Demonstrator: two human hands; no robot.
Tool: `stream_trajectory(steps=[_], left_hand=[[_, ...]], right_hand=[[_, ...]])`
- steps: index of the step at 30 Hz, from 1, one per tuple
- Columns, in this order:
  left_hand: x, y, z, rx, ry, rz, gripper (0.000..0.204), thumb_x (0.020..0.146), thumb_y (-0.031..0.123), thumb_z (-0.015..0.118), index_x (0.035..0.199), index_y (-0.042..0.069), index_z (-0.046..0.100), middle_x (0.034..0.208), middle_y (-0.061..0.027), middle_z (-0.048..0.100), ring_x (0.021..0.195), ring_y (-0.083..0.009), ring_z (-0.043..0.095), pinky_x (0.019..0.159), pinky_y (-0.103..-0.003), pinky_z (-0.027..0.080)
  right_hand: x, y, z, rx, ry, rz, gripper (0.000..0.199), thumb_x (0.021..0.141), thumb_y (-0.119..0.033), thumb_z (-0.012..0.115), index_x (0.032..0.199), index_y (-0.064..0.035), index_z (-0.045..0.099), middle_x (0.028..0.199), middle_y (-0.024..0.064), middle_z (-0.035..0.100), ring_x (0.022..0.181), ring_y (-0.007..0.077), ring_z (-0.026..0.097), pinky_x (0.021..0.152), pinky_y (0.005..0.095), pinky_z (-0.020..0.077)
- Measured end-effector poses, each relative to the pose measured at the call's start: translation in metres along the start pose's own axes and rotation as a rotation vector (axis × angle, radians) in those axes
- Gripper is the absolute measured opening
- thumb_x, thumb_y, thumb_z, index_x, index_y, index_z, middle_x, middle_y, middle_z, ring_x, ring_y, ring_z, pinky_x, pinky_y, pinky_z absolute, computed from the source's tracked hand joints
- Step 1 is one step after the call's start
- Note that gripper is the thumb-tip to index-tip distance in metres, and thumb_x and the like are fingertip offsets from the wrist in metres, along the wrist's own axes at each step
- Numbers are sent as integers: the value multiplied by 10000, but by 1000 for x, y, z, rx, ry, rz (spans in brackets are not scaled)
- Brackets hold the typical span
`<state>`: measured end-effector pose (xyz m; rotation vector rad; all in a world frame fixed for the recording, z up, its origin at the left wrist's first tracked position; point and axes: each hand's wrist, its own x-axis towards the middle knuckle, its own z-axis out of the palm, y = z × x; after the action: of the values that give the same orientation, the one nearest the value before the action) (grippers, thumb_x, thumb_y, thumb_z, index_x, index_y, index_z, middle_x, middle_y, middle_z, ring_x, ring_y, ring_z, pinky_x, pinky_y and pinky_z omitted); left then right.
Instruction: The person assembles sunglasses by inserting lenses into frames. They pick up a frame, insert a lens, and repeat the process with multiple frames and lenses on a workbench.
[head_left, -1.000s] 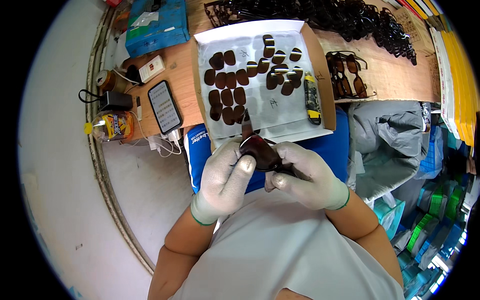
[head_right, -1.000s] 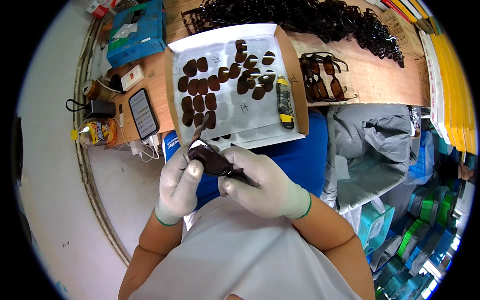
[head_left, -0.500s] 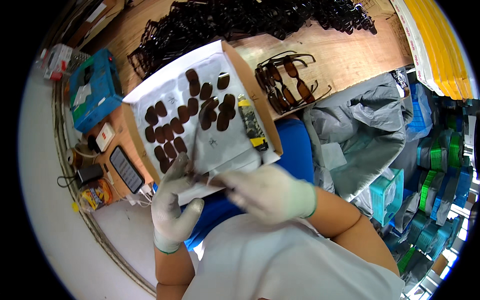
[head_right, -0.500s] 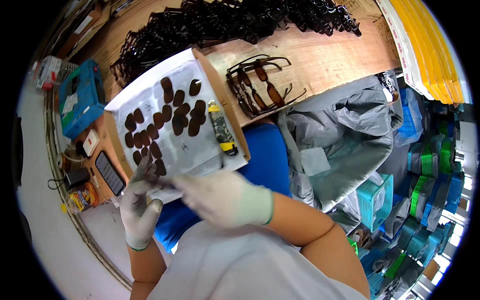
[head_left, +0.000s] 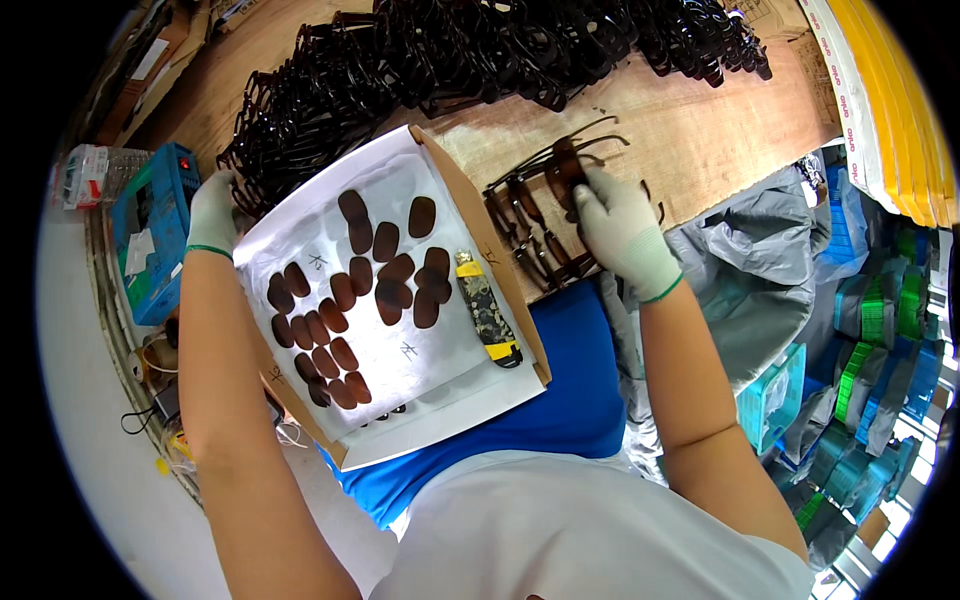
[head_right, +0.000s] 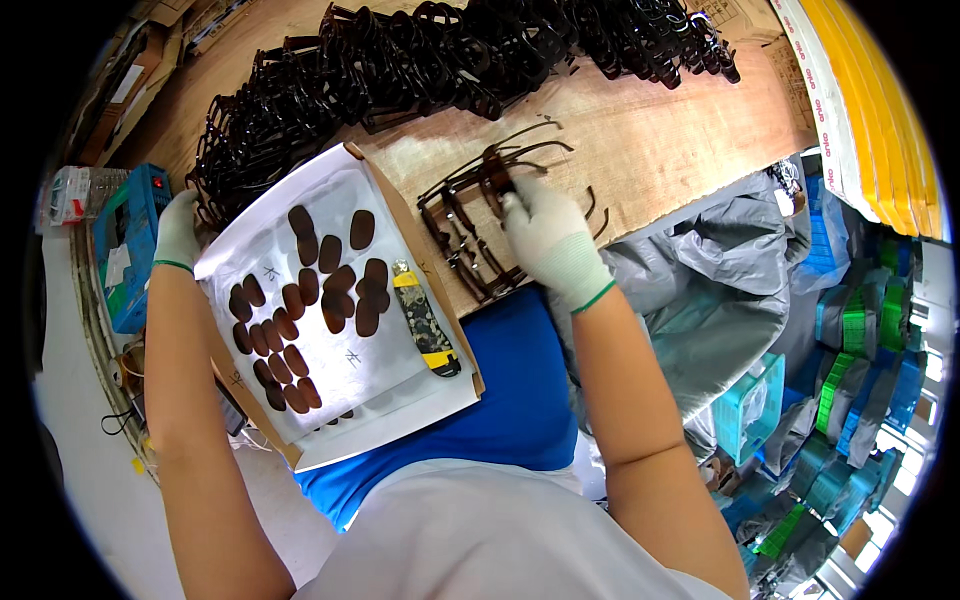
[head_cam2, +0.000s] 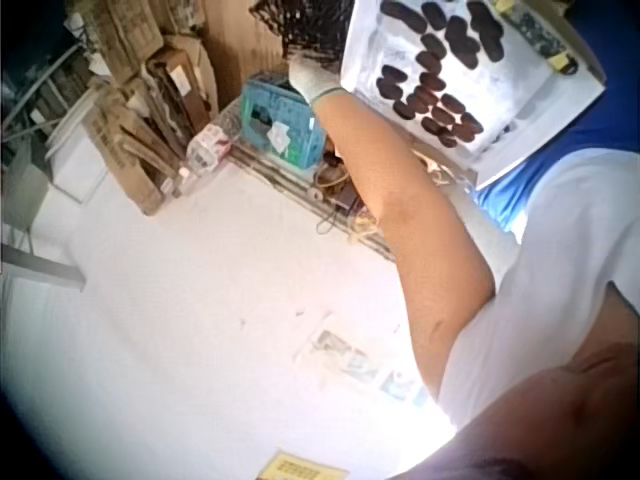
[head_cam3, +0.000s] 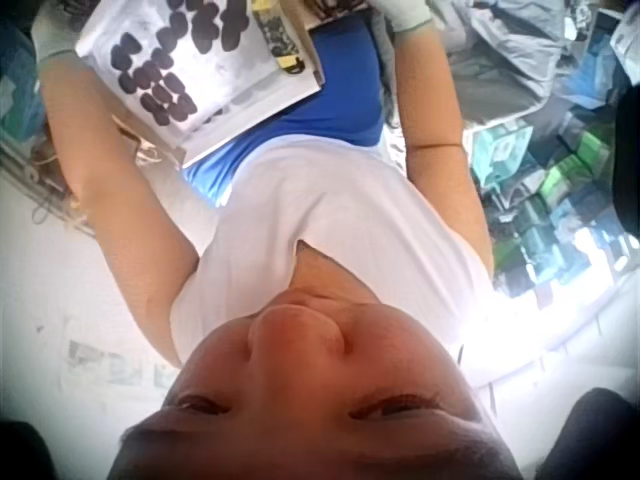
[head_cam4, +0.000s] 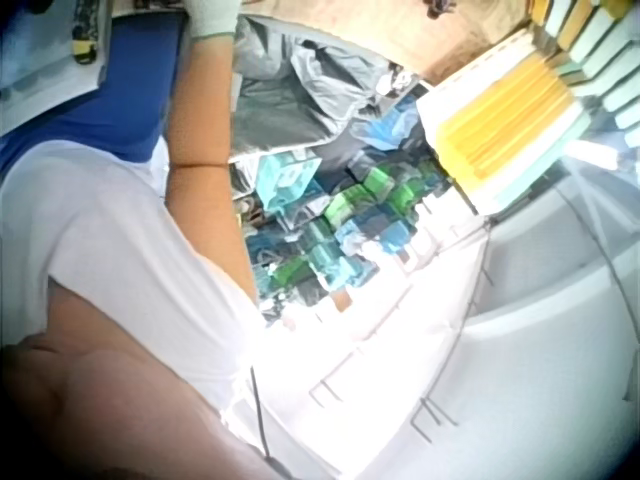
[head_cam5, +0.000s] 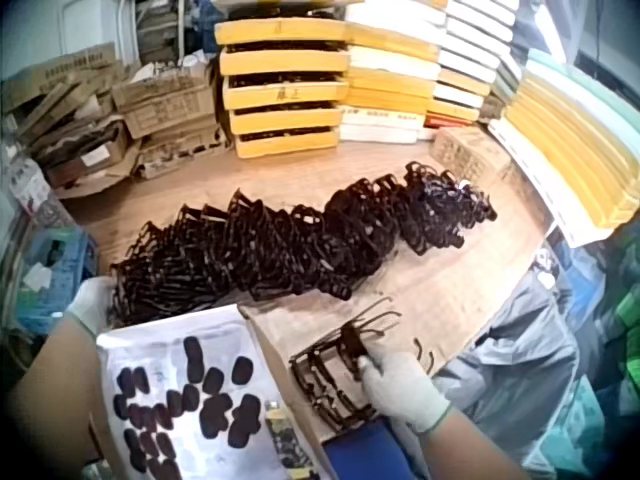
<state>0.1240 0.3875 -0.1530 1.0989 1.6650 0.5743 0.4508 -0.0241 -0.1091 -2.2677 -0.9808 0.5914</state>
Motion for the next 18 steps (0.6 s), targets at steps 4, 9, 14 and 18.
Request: stream_trajectory(steps=[4,9,14,18], left_hand=[[27,-24,0,295,-170,293,256,883,143,563,1058,12,697,905,-89,683,731,-172,603,635,-321,472],[21,-15,8,22,-310,54,287,852,108,593,1087,-28,686,965,-113,694,783,-222,637,681,-335,518],[-9,8,22,-301,-357,-138,198,835,83,638,984,-45,665,954,-141,689,830,-264,670,738,-380,573],[-2,2,-15,-72,-191,318,302,849,207,729,1009,-45,686,902,-99,657,762,-192,603,686,-351,513]], right_hand=[[-5,-20,5,20,-256,-5,273,994,-212,513,1053,32,620,886,279,661,896,466,641,811,495,509],[-7,-27,18,0,-259,48,278,1002,-218,492,1007,35,606,891,298,651,910,486,628,817,516,501],[-6,-36,18,-68,-258,98,343,1002,-272,488,1126,30,595,914,304,669,935,494,636,835,540,504],[-14,-61,2,-244,-278,232,513,981,-342,530,1355,8,519,1054,290,688,1031,452,652,899,523,506]])
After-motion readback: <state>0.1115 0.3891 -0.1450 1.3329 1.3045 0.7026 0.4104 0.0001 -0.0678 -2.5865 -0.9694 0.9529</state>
